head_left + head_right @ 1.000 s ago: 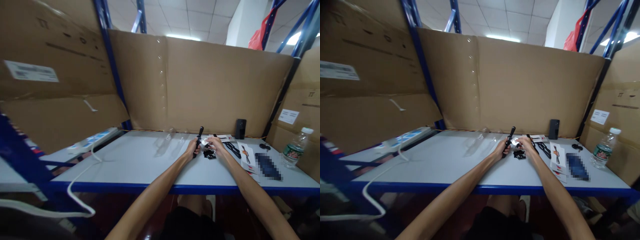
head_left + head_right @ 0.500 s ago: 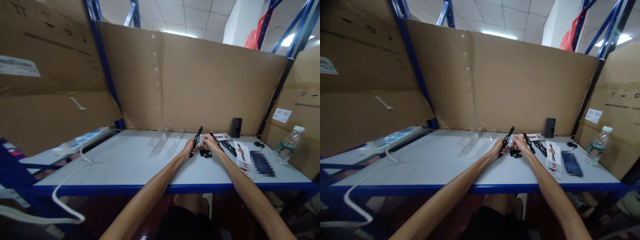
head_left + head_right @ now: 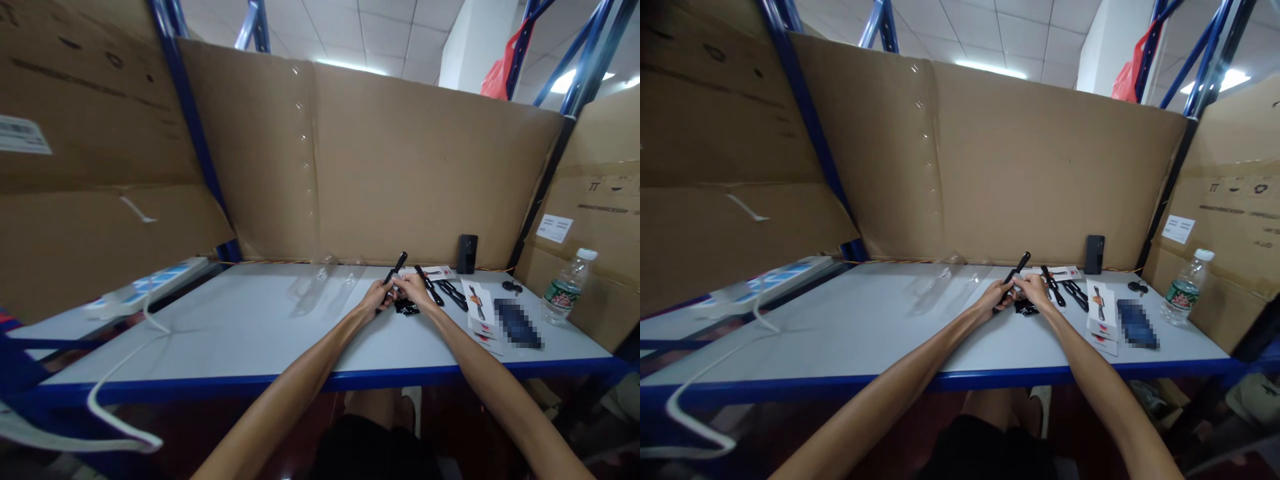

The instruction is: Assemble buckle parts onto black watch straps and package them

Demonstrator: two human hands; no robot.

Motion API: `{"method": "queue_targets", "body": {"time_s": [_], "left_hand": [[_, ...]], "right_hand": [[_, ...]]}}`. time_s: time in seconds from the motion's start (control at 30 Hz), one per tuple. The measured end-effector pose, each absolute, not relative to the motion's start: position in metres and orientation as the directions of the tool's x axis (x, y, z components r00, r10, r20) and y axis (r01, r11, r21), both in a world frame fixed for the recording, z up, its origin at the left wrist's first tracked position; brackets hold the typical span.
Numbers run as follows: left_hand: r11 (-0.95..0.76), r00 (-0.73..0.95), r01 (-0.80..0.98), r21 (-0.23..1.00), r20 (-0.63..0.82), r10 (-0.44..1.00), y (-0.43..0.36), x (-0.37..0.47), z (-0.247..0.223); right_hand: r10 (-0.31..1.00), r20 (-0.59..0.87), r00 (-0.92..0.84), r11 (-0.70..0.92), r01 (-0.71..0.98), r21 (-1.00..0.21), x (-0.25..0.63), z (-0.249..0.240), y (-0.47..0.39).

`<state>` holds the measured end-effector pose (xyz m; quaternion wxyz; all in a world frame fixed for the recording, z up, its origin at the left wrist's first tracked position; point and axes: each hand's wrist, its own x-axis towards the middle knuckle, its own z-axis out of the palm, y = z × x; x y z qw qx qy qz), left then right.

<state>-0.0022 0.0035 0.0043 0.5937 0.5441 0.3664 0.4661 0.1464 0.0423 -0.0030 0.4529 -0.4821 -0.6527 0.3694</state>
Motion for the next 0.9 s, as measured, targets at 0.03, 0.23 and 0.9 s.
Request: {"method": "queue_targets", "body": {"time_s": [0.03, 0.23, 0.9], "left_hand": [[-0.050, 0.309, -0.136, 0.989, 0.090, 0.947, 0.003, -0.002, 0.003], [-0.121, 0.270, -0.185, 0.975, 0.168, 0.948, 0.003, 0.000, 0.001], [-0.183, 0.168, -0.113, 0.977, 0.200, 0.965, 0.009, -0.001, -0.001]], "right_hand": [[0.962, 0.242, -0.129, 0.269, 0.281, -0.921, 0.145, -0.003, 0.042], [0.947, 0.212, -0.242, 0.259, 0.181, -0.949, 0.146, 0.001, 0.038], [0.931, 0.284, -0.231, 0.312, 0.092, -0.946, 0.147, 0.008, 0.041]]}}
